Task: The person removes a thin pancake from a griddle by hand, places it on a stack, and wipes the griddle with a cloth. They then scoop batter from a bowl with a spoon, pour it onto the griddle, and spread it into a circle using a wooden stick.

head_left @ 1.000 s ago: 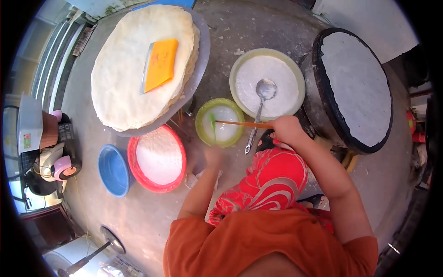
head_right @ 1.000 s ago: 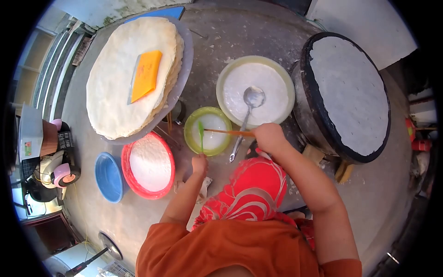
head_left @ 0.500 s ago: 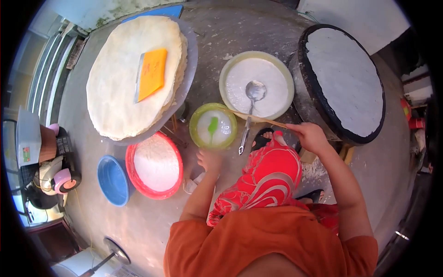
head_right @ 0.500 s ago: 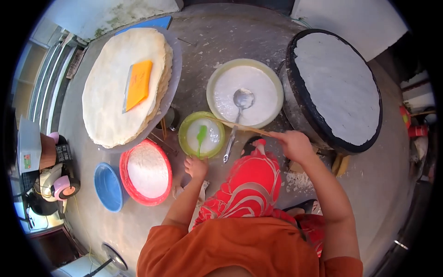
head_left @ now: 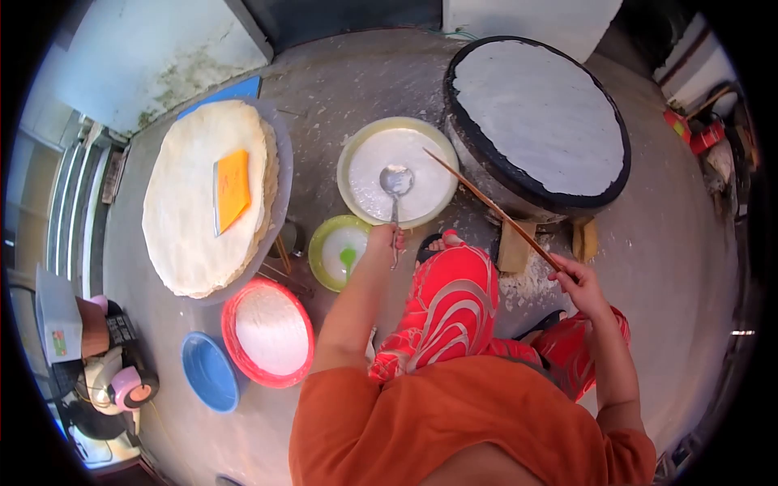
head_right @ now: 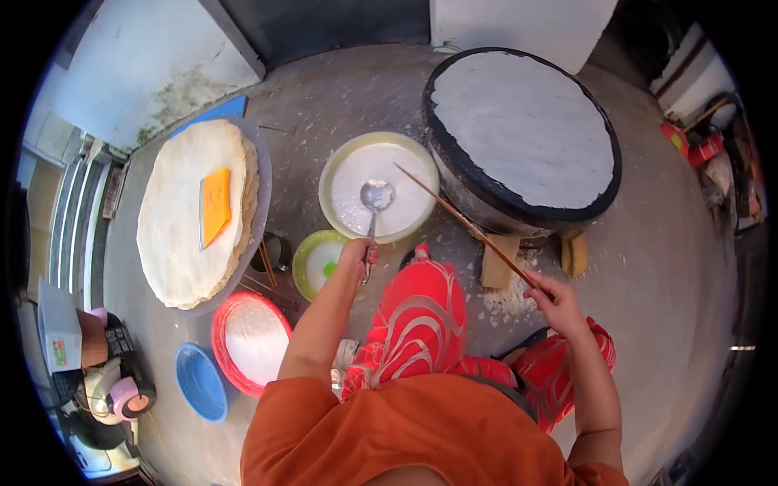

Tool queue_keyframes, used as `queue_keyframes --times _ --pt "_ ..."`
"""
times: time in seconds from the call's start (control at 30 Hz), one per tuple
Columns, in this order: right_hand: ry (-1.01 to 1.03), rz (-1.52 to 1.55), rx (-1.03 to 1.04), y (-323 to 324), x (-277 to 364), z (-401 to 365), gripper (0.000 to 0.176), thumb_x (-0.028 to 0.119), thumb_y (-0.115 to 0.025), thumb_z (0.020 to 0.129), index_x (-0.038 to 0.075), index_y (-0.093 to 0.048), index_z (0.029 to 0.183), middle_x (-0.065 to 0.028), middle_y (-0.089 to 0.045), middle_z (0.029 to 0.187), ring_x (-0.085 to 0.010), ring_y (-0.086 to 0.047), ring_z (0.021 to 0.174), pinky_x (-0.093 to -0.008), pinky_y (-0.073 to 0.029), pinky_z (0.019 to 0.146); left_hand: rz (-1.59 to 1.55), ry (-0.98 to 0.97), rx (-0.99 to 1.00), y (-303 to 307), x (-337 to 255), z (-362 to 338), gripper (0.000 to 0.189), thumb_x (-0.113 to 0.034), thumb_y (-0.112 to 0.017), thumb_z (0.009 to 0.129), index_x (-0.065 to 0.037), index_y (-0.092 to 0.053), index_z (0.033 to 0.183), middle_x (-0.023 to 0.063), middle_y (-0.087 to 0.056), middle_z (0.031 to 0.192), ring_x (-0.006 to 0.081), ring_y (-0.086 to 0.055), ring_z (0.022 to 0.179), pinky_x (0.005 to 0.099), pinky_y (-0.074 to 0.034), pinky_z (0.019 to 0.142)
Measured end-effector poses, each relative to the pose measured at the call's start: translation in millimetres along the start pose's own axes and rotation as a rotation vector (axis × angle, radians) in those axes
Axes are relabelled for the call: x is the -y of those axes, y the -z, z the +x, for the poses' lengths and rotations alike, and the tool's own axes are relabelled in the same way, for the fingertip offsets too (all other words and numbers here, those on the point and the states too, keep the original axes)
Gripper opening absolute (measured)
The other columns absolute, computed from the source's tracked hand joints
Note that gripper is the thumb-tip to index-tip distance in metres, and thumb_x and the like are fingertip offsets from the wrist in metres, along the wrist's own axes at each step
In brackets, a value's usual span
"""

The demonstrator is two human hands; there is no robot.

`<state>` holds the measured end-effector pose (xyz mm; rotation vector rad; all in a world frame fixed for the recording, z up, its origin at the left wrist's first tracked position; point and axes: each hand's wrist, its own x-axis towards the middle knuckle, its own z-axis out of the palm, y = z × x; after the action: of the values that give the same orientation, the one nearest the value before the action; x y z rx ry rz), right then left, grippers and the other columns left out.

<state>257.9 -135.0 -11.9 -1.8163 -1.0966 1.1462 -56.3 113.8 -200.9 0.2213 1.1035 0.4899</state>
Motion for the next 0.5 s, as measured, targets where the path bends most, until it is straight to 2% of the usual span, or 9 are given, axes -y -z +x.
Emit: queue_keyframes --times 0.03,0.07,0.1,0.17,0.3,0.37,0.4,0.43,0.5 --pt "-0.015 0.024 -0.007 5.6 -6.7 -5.1 0.038 0.002 -0.051 0.083 0.010 -0.051 0.120 0.0019 -0.060 0.081 -0.0031 -0.045 0.062 -0.0170 -0.038 0.056 0.210 -0.119 -0.139 -7.0 -3.4 -13.8 0.021 -0.017 -0.041 0.087 0.000 -0.048 0.077 0.0064 -0.049 0.060 0.0134 -0.041 0.042 0.0261 -0.034 0.036" --pt "-0.027 0.047 -0.012 9.4 -11.2 -7.8 0.038 0.003 -0.051 0.084 0.010 -0.051 0.121 0.0021 -0.060 0.082 -0.0031 -0.044 0.061 -0.0170 -0.038 0.056 0.329 -0.277 -0.156 -10.2 -1.2 -31.0 0.022 -0.016 -0.042 0.086 0.000 -0.049 0.074 0.0044 -0.048 0.057 0.0117 -0.039 0.039 0.0243 -0.032 0.034" --pt "-0.020 0.058 -0.022 10.7 -13.6 -10.1 0.038 0.003 -0.051 0.084 0.010 -0.051 0.121 0.0021 -0.060 0.082 -0.0031 -0.044 0.061 -0.0170 -0.038 0.056 0.342 -0.285 -0.153 -8.9 -1.9 -41.9 0.022 -0.016 -0.042 0.086 0.000 -0.049 0.074 0.0044 -0.048 0.057 0.0117 -0.039 0.039 0.0243 -0.032 0.034" --pt "-0.018 0.076 -0.078 12.1 -18.6 -12.7 0.037 0.004 -0.050 0.084 0.009 -0.050 0.121 0.0015 -0.060 0.082 -0.0032 -0.043 0.059 -0.0172 -0.038 0.055 0.870 -0.723 -0.311 -6.9 -8.4 -64.3 0.021 -0.015 -0.045 0.086 0.001 -0.052 0.076 0.0051 -0.050 0.058 0.0114 -0.043 0.040 0.0234 -0.033 0.035" --pt "0.005 0.205 -0.125 11.4 -26.7 -9.1 0.037 0.004 -0.049 0.084 0.008 -0.049 0.121 0.0011 -0.060 0.082 -0.0032 -0.042 0.058 -0.0170 -0.039 0.056 0.781 -0.717 -0.290 -23.8 -18.5 -137.1 0.019 -0.014 -0.048 0.085 0.003 -0.054 0.085 0.0060 -0.051 0.059 0.0113 -0.045 0.041 0.0230 -0.036 0.037" --pt "0.022 0.232 -0.142 11.0 -20.8 -11.4 0.037 0.004 -0.049 0.085 0.008 -0.049 0.121 0.0006 -0.060 0.081 -0.0033 -0.043 0.058 -0.0171 -0.039 0.055 0.369 -0.665 -0.026 -27.6 -22.2 -159.9 0.023 -0.016 -0.044 0.087 0.005 -0.053 0.091 0.0067 -0.052 0.060 0.0118 -0.046 0.042 0.0230 -0.039 0.039" --pt "0.028 0.238 -0.145 11.3 -21.1 -12.8 0.037 0.004 -0.049 0.085 0.008 -0.049 0.121 0.0006 -0.060 0.081 -0.0033 -0.043 0.058 -0.0171 -0.039 0.055 0.229 -0.578 0.087 -30.9 -25.8 -171.3 0.031 -0.020 -0.041 0.088 0.006 -0.054 0.098 0.0060 -0.048 0.058 0.0130 -0.042 0.042 0.0244 -0.036 0.040" --pt "0.035 0.228 -0.147 11.9 -21.2 -13.9 0.037 0.004 -0.049 0.084 0.008 -0.049 0.121 0.0006 -0.060 0.080 -0.0033 -0.043 0.058 -0.0171 -0.039 0.055 0.234 -0.584 0.089 -28.3 -28.4 -174.7 0.031 -0.020 -0.041 0.088 0.006 -0.054 0.098 0.0060 -0.048 0.058 0.0130 -0.042 0.042 0.0244 -0.036 0.040" --pt "0.048 0.222 -0.148 13.1 -21.5 -14.8 0.037 0.004 -0.049 0.084 0.008 -0.049 0.121 0.0005 -0.060 0.080 -0.0033 -0.043 0.058 -0.0172 -0.039 0.055 -0.184 -0.209 0.613 -22.2 -31.7 -178.7 0.038 -0.025 -0.035 0.091 0.007 -0.051 0.104 0.0053 -0.044 0.056 0.0122 -0.040 0.040 0.0247 -0.033 0.036"
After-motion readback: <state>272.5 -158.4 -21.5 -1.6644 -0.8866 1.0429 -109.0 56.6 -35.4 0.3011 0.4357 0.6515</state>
